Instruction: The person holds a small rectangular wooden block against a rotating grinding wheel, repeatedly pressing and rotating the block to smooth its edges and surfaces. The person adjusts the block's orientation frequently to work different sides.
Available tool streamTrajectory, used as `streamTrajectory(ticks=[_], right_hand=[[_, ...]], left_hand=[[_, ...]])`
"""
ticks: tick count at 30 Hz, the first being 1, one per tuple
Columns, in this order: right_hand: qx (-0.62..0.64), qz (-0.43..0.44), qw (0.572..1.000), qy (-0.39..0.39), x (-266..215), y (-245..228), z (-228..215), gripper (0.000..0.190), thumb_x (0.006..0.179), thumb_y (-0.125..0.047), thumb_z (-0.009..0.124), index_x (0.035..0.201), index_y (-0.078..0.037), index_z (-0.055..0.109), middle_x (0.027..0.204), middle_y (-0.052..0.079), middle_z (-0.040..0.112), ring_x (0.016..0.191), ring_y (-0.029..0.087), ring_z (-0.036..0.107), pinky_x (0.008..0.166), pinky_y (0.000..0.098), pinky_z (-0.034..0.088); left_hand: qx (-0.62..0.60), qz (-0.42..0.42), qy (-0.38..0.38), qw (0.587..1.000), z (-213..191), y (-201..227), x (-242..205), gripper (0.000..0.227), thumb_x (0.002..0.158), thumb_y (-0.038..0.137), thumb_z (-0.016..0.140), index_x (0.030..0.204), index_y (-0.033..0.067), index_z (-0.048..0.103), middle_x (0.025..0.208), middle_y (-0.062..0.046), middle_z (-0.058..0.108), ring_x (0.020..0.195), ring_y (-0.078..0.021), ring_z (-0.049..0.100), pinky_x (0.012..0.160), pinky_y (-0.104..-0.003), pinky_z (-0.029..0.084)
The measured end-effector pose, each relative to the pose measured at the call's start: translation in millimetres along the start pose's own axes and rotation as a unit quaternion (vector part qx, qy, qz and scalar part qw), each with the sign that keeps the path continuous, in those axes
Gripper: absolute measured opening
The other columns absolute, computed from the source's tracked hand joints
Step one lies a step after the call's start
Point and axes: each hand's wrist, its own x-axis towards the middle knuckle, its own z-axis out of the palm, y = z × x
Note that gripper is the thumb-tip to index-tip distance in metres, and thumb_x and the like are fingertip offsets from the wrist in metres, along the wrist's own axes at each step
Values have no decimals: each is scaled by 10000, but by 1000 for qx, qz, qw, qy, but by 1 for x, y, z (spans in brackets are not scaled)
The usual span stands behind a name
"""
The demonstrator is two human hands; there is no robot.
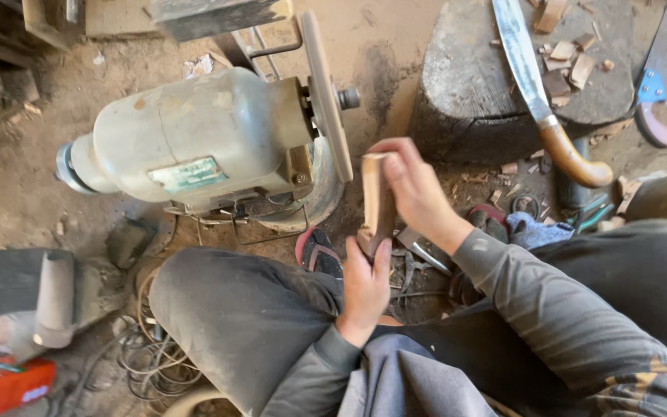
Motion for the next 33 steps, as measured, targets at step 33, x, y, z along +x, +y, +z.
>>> streamTrajectory(ticks=[33], right_hand=[[-46,42,993,97,63,13,17,292,1175,-283,416,1319,-75,562,813,37,610,742,120,553,652,286,455]], left_hand=[[-38,75,44,996,-12,15,74,465,1057,380,585,1221,-55,553,780,-143,703,715,-263,732,671,-379,546]])
